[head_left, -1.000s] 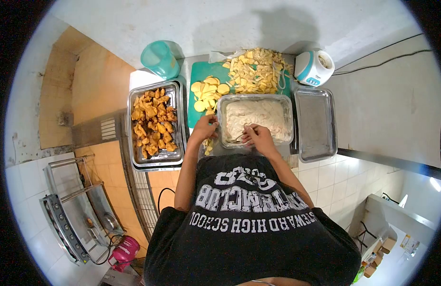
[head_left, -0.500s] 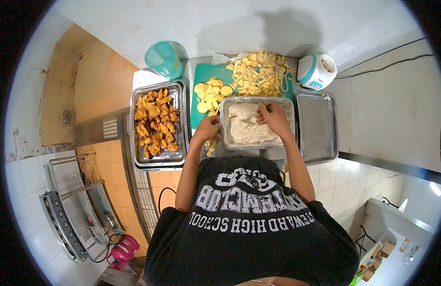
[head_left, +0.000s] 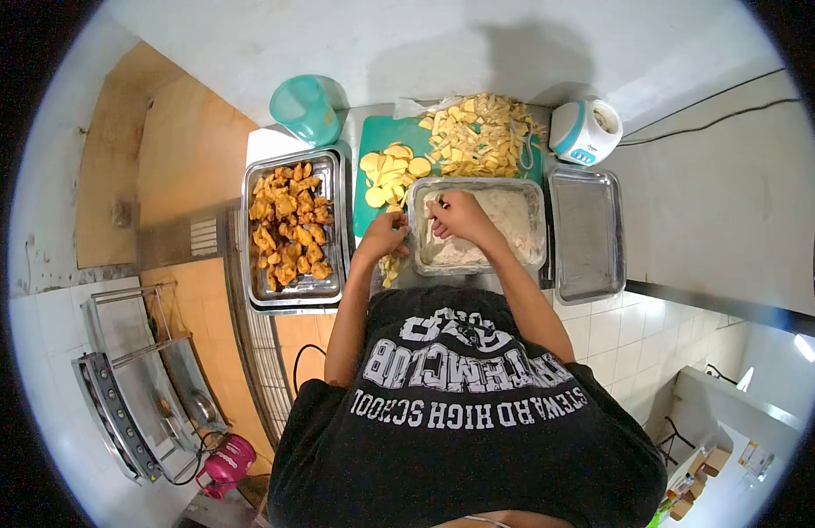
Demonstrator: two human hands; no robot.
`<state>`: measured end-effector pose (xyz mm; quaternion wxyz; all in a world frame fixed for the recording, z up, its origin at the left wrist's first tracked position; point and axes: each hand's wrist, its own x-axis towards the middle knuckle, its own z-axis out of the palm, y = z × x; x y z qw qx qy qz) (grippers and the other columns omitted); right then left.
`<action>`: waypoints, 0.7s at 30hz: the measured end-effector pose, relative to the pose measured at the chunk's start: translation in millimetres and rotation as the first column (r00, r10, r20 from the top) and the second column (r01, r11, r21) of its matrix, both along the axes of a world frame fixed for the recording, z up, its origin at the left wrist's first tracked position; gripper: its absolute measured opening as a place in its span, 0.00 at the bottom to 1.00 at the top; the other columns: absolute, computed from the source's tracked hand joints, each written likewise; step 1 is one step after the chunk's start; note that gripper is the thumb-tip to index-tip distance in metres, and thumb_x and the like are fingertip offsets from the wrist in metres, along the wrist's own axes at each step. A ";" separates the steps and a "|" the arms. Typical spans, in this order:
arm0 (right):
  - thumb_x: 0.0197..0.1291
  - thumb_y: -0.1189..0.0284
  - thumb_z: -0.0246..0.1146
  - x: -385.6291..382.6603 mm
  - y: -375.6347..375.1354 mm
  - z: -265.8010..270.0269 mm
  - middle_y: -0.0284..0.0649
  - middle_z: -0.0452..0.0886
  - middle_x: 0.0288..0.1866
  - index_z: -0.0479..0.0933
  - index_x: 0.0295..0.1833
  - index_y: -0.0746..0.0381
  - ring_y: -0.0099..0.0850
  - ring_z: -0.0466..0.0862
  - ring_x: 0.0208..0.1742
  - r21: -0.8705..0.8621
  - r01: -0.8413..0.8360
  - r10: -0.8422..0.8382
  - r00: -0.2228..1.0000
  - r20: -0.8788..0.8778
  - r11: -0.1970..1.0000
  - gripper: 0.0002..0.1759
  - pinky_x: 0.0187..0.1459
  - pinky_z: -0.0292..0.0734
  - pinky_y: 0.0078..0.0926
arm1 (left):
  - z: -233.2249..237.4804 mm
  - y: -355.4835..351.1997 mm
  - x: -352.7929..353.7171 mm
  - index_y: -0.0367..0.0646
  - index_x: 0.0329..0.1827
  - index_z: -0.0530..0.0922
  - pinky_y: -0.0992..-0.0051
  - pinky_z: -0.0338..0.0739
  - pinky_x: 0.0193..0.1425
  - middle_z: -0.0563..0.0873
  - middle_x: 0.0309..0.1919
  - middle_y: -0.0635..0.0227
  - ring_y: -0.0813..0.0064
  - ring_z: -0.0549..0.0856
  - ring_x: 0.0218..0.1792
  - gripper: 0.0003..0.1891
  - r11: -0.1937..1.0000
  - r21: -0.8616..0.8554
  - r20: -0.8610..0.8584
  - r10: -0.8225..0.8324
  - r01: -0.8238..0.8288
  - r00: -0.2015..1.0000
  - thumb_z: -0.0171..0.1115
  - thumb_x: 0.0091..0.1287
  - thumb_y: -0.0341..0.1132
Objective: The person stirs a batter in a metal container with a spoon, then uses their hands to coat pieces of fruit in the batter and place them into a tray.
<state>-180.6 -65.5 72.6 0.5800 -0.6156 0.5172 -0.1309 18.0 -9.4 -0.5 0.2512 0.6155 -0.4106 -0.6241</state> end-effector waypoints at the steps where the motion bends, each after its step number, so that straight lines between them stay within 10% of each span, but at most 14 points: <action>1: 0.67 0.65 0.57 0.6 -5.6 -0.4 0.49 0.85 0.24 0.78 0.33 0.73 0.33 0.88 0.24 -0.004 0.004 -0.004 1.000 0.001 1.000 0.20 0.27 0.84 0.29 | -3.7 -0.1 0.9 0.35 0.51 0.77 0.73 0.81 0.21 0.86 0.33 0.58 0.67 0.89 0.22 0.13 1.000 -0.008 0.022 -0.012 0.012 1.000 0.62 0.67 0.32; 8: 0.70 0.63 0.57 -9.1 -36.9 5.8 0.48 0.84 0.26 0.78 0.35 0.73 0.32 0.87 0.25 -0.126 0.180 -0.183 0.983 -0.012 0.975 0.21 0.27 0.84 0.28 | -10.4 0.7 2.1 0.34 0.54 0.76 0.71 0.82 0.23 0.85 0.46 0.53 0.65 0.89 0.23 0.16 0.999 0.007 0.039 -0.035 0.035 0.999 0.62 0.68 0.33; 14: 0.70 0.63 0.57 -0.7 -9.8 32.6 0.49 0.83 0.22 0.76 0.31 0.74 0.34 0.86 0.21 0.074 -0.124 0.133 0.981 -0.144 0.990 0.23 0.23 0.83 0.28 | -5.3 -1.7 0.3 0.34 0.55 0.76 0.71 0.82 0.23 0.84 0.49 0.55 0.64 0.89 0.23 0.16 0.998 0.010 0.096 -0.058 0.058 0.994 0.62 0.67 0.33; 21: 0.69 0.63 0.58 25.4 -3.6 11.4 0.47 0.84 0.22 0.77 0.32 0.74 0.33 0.86 0.21 -0.083 -0.133 0.119 0.982 -0.150 0.988 0.22 0.24 0.83 0.30 | 4.1 4.4 0.0 0.34 0.56 0.77 0.72 0.82 0.23 0.86 0.47 0.52 0.65 0.89 0.23 0.17 1.000 -0.015 0.089 -0.018 0.020 0.996 0.62 0.67 0.33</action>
